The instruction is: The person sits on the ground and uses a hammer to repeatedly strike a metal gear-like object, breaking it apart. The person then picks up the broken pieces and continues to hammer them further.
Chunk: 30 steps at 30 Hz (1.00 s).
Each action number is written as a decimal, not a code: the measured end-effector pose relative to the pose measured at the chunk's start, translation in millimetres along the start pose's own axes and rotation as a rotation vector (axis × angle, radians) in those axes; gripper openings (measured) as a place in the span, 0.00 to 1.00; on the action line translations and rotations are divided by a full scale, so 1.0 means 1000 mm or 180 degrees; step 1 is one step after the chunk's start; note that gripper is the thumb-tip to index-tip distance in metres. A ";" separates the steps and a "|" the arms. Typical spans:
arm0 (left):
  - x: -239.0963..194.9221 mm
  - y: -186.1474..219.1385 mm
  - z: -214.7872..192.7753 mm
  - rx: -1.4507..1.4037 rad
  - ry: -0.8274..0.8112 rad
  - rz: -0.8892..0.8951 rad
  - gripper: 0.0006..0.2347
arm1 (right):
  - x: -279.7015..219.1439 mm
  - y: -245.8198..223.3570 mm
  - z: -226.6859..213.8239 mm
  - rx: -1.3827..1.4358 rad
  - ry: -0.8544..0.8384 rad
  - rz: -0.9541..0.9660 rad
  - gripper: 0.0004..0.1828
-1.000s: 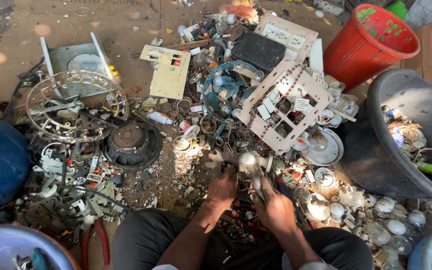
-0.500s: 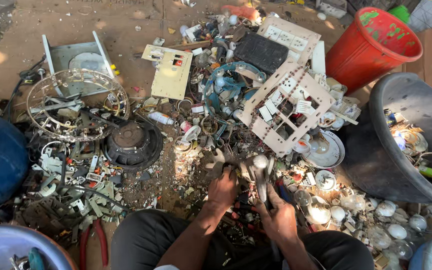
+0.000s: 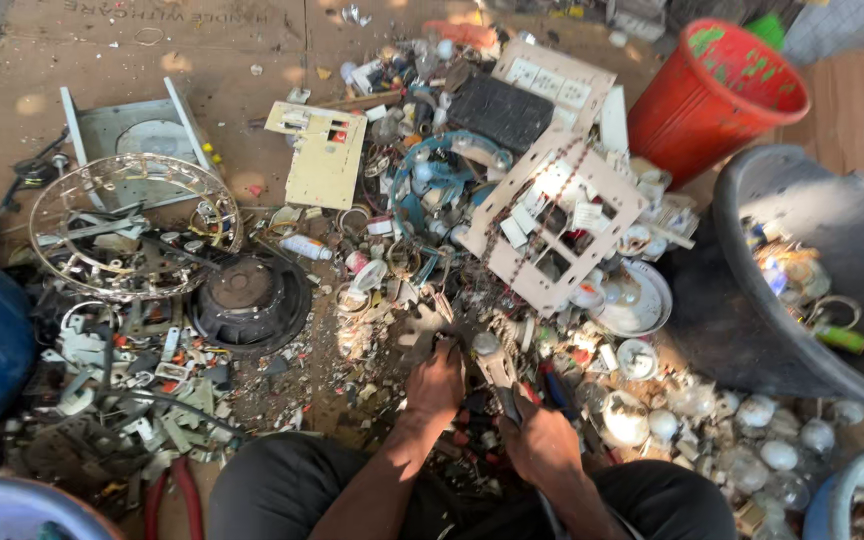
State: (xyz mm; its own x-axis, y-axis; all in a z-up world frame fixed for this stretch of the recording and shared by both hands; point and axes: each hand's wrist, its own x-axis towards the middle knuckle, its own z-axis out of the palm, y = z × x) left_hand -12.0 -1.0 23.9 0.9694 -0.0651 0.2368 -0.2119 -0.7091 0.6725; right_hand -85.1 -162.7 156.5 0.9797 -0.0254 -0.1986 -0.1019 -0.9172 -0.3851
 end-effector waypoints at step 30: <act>0.001 -0.020 0.042 0.1931 -0.1127 0.0468 0.09 | -0.009 0.000 0.003 0.0467 0.0220 -0.0313 0.25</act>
State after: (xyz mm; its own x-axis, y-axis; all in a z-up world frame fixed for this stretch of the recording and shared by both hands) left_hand -1.3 -16.5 -18.5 0.9399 -0.3410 -0.0158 -0.3369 -0.9341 0.1185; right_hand -94.0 -161.0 155.9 0.9952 0.0294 -0.0931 -0.0242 -0.8490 -0.5278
